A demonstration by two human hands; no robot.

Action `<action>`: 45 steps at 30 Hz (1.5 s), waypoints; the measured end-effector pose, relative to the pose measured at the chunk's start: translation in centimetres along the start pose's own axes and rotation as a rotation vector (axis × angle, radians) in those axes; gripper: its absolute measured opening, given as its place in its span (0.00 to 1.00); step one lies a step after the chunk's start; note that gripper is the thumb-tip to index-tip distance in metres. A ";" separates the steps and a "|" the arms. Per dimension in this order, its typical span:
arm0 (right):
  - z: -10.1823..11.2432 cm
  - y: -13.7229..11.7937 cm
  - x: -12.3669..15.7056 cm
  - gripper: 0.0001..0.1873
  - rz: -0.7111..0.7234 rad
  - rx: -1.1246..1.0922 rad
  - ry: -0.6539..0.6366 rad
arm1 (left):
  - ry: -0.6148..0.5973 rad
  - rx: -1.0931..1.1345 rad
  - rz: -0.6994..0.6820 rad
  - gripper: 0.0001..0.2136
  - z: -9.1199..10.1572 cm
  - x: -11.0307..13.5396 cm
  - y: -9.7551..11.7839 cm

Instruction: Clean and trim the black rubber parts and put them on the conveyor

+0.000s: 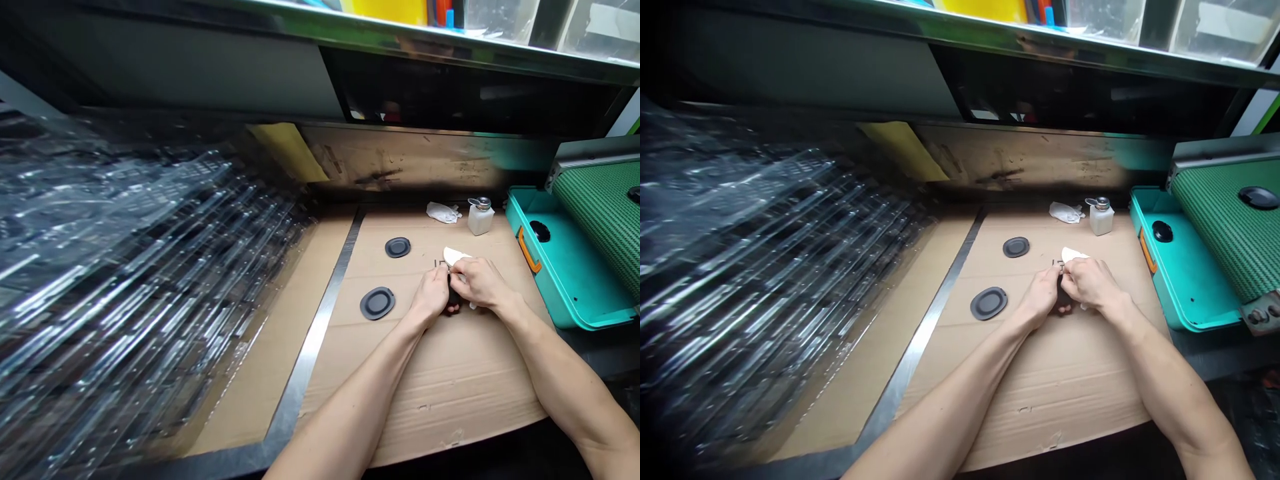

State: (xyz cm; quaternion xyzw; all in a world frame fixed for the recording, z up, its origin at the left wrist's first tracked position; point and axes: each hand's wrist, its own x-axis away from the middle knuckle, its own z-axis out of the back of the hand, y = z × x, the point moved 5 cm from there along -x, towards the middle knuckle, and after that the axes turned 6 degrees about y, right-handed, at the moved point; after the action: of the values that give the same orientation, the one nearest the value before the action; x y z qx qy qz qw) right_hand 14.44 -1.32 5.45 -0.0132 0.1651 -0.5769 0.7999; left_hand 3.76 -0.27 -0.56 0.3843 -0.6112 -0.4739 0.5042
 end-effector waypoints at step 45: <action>-1.3 3.8 -0.2 0.25 -0.235 -0.073 0.281 | -0.053 0.891 0.500 0.18 2.8 -0.5 2.0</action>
State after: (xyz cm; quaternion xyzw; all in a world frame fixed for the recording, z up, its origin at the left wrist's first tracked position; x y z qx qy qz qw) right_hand 17.50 0.37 3.48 0.0191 0.2933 -0.6562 0.6950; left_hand 1.12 1.22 1.14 0.3919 -0.8397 -0.0421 0.3737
